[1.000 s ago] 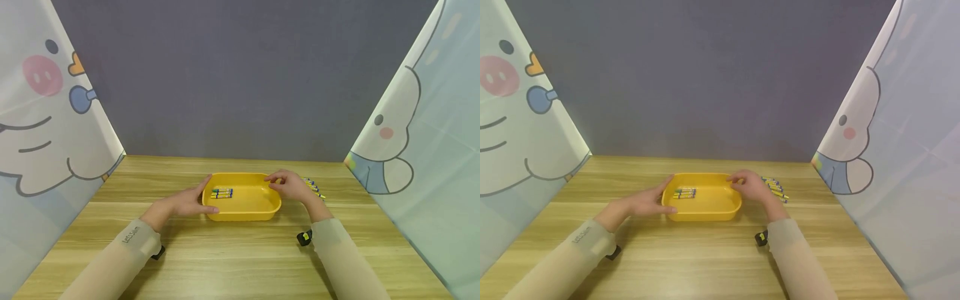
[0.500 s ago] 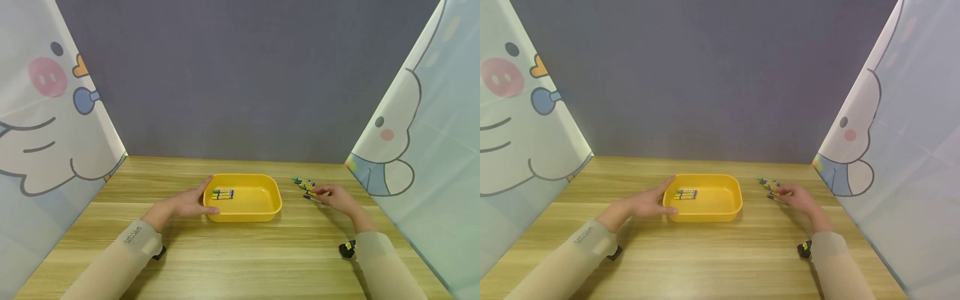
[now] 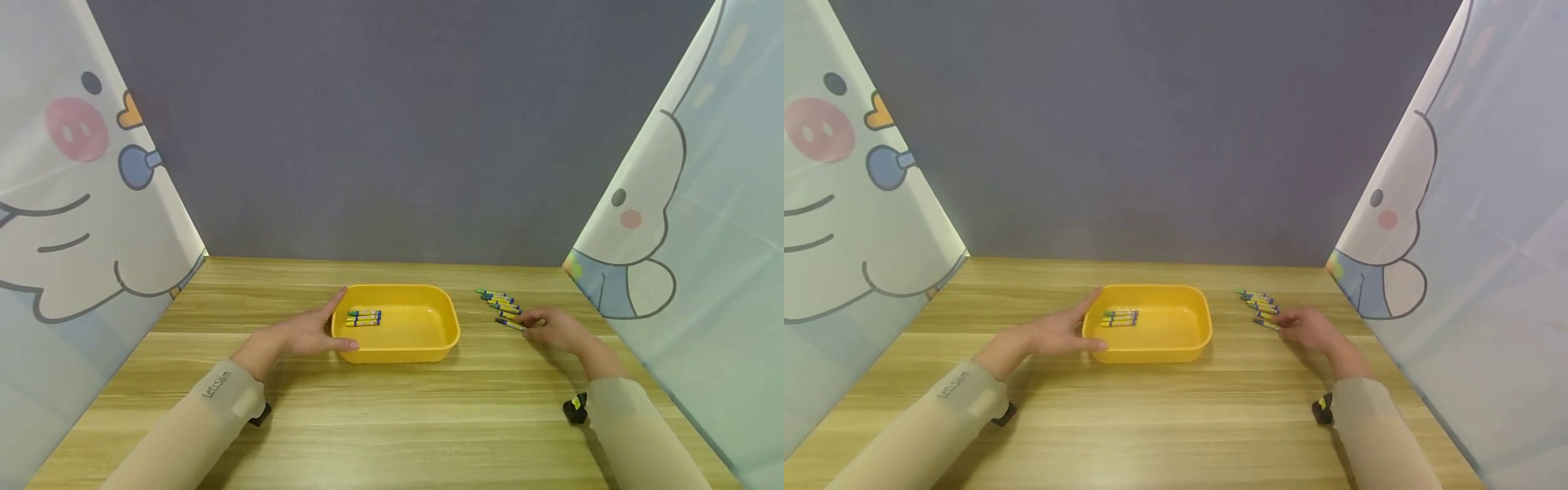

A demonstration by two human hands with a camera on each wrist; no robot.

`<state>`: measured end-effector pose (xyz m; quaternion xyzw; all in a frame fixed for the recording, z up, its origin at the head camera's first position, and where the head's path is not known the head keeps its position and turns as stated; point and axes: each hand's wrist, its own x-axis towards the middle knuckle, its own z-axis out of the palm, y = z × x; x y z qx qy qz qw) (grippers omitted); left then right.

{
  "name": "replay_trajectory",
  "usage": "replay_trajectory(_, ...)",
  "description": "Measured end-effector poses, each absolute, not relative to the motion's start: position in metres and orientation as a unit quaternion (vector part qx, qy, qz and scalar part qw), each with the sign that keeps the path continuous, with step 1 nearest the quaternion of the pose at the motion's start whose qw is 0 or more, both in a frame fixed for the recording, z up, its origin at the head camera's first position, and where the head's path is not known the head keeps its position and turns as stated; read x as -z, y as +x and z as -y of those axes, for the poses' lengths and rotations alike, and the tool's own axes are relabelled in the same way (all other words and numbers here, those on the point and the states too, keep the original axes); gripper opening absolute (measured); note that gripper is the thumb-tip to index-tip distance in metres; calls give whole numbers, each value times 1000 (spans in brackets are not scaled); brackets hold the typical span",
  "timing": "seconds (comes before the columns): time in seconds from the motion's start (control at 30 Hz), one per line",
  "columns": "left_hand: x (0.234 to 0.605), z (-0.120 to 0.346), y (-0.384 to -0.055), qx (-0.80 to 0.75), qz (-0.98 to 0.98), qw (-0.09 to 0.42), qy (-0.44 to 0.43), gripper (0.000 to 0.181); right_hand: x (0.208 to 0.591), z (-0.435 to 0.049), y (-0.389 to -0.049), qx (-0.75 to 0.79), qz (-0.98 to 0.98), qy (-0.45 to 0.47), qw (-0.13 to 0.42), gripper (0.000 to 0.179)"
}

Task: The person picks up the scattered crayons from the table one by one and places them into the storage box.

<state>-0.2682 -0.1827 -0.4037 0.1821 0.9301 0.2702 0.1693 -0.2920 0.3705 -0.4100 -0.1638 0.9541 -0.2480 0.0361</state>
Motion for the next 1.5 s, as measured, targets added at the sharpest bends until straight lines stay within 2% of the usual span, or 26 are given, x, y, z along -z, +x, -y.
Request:
replay_trajectory(0.43,405,183,-269,-271,-930,168,182,131,408,-358,-297,264,-951,-151,48,32)
replay_trajectory(0.63,404,183,-270,-270,-930,169,184,133,395,-342,-297,280,-946,-155,45,32)
replay_trajectory(0.97,403,182,-267,-275,-928,173,184,130,365,-293,-291,307,-929,-202,29,28)
replay_trajectory(1.17,404,182,-267,-274,-928,170,185,132,352,-256,-290,314,-923,-221,40,27)
replay_trajectory(1.5,404,184,-268,-268,-931,169,179,132,359,-188,-297,349,-899,-256,63,26)
